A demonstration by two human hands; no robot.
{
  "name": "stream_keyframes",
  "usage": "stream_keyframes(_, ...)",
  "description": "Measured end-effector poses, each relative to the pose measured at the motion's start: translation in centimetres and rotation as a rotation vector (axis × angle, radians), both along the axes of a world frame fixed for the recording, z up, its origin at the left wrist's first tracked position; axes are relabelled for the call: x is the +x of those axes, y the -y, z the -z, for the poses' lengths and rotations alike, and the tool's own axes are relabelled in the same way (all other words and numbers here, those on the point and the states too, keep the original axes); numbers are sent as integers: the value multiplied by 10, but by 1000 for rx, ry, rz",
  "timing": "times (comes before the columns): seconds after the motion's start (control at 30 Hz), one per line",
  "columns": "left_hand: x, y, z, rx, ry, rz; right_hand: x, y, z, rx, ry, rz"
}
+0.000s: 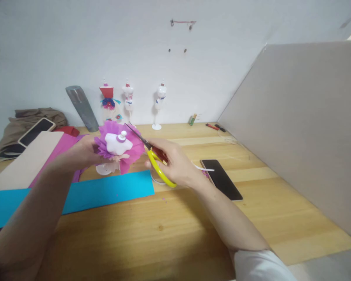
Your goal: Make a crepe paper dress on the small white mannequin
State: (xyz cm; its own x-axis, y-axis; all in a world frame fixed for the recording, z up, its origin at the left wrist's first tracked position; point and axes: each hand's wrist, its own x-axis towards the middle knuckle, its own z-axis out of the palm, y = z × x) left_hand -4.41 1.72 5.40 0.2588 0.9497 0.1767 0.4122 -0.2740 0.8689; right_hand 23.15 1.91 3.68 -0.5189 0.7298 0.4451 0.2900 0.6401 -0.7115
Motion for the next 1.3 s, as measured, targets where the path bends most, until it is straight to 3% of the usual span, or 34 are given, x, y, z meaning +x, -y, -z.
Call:
stream_keyframes(0.63, 1, 1, -1, -43, 88, 44, -1, 0, 2, 93, 5, 63)
stream_keyframes(0.9, 0, 4, -11, -136, -93, 58, 0, 0, 5, 157, -3, 58)
stream_keyframes(1.13, -5, 2, -7, -155, -89, 61, 3, 1, 3, 191, 22, 38)
stream_keyframes(1.3, -4, 4, -9, -184, -63, 37, 1, 2, 1, 102, 1, 16)
